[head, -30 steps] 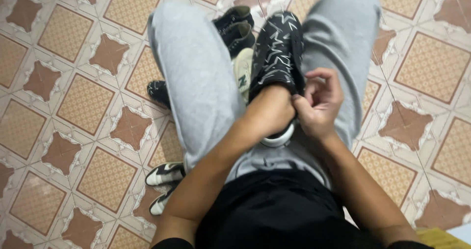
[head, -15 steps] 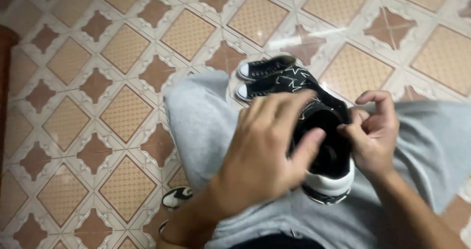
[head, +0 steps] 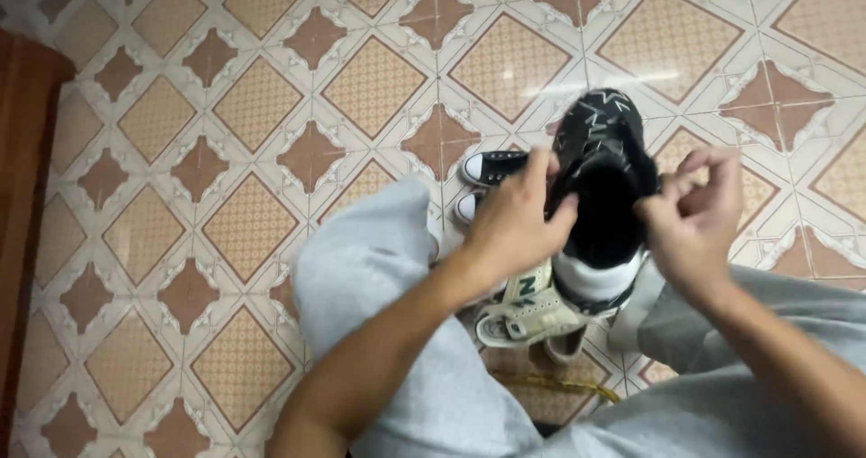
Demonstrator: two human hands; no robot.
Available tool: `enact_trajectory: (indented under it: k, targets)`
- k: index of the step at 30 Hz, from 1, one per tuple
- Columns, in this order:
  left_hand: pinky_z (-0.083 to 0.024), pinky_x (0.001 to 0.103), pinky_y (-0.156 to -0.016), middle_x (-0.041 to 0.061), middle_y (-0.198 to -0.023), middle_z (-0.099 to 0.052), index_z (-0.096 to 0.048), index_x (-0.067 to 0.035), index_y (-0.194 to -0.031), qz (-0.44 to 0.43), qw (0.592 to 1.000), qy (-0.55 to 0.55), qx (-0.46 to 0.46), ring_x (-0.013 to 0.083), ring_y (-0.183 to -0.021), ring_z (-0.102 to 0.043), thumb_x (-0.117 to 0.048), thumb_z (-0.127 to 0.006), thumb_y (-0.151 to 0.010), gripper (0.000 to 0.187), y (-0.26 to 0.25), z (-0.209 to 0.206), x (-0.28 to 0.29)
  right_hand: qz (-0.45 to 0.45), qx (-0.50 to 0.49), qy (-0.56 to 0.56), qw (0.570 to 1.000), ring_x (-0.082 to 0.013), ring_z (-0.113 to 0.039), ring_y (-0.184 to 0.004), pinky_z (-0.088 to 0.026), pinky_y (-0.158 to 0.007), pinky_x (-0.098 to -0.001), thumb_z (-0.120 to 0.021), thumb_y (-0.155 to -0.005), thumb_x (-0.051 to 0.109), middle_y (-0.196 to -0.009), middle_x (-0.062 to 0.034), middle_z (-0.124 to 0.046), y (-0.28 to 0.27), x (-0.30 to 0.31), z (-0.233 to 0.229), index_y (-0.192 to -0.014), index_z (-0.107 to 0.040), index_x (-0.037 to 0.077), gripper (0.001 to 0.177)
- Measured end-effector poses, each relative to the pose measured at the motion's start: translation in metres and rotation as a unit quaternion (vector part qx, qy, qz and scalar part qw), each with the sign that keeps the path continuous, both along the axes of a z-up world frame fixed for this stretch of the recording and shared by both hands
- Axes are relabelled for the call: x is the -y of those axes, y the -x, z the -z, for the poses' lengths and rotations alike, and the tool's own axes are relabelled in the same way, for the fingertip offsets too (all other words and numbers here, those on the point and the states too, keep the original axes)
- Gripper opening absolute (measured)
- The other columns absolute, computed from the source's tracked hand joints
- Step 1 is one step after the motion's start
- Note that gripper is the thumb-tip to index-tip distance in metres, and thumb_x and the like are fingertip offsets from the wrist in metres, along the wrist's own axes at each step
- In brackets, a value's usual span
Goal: The person is lacing a black sneaker with white star patterns while sitting on a tiled floor.
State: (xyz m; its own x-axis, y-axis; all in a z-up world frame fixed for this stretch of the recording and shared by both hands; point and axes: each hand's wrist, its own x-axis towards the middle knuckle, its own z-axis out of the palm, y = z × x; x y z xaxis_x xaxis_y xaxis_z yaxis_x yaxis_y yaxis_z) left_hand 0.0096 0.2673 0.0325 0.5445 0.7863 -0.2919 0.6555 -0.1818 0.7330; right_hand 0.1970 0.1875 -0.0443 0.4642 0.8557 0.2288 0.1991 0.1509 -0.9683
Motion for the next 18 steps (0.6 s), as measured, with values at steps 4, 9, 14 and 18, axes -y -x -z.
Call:
enact_trajectory:
  k: [4, 9, 14, 18]
  targets:
    - [-0.054, 0.055, -0.082, 0.026, -0.113, -0.073, -0.038, -0.014, -0.138, -0.02, 0.984, 0.167, -0.053, 0.0473, -0.097, -0.072, -0.035, -0.052, -0.092, 0.052, 0.001, 0.015, -0.006, -0.026, 0.016, -0.016, 0.999, -0.0059, -0.028, -0.05, -0.021, -0.052, -0.023, -0.05, -0.085, -0.014, -0.062, 0.0043, -0.03, 0.012, 0.0, 0.008, -0.107, -0.031, 0.012, 0.039]
    - [-0.058, 0.058, -0.089, 0.032, -0.123, -0.068, -0.044, -0.007, -0.149, -0.078, 0.968, 0.237, -0.02, 0.0511, -0.116, -0.066, -0.018, -0.059, -0.088, 0.064, 0.014, 0.014, -0.003, -0.07, -0.037, 0.13, 0.988, -0.0128, -0.039, -0.041, -0.031, -0.042, -0.0262, -0.061, -0.076, -0.01, -0.048, 0.0017, -0.04, 0.027, 0.003, 0.04, -0.111, -0.04, 0.009, 0.045]
    - [-0.055, 0.048, -0.102, 0.02, -0.132, -0.068, -0.048, -0.018, -0.152, -0.134, 0.961, 0.232, -0.065, 0.0412, -0.123, -0.065, -0.014, -0.054, -0.093, 0.059, 0.035, 0.119, -0.02, -0.177, -0.028, 0.252, 0.951, -0.0138, -0.053, -0.056, -0.047, -0.053, -0.0283, -0.062, -0.088, -0.002, -0.065, -0.0024, -0.054, 0.041, 0.0, 0.02, -0.113, -0.047, 0.009, 0.031]
    - [-0.052, 0.045, -0.104, 0.016, -0.128, -0.072, -0.055, -0.025, -0.147, -0.22, 0.957, 0.145, -0.12, 0.0391, -0.119, -0.067, -0.016, -0.056, -0.086, 0.061, 0.075, 0.23, -0.027, -0.351, 0.161, 0.316, 0.867, -0.0117, -0.06, -0.049, -0.047, -0.058, -0.0295, -0.067, -0.094, 0.026, -0.073, 0.007, -0.072, 0.046, 0.008, 0.0, -0.114, -0.055, 0.021, 0.024]
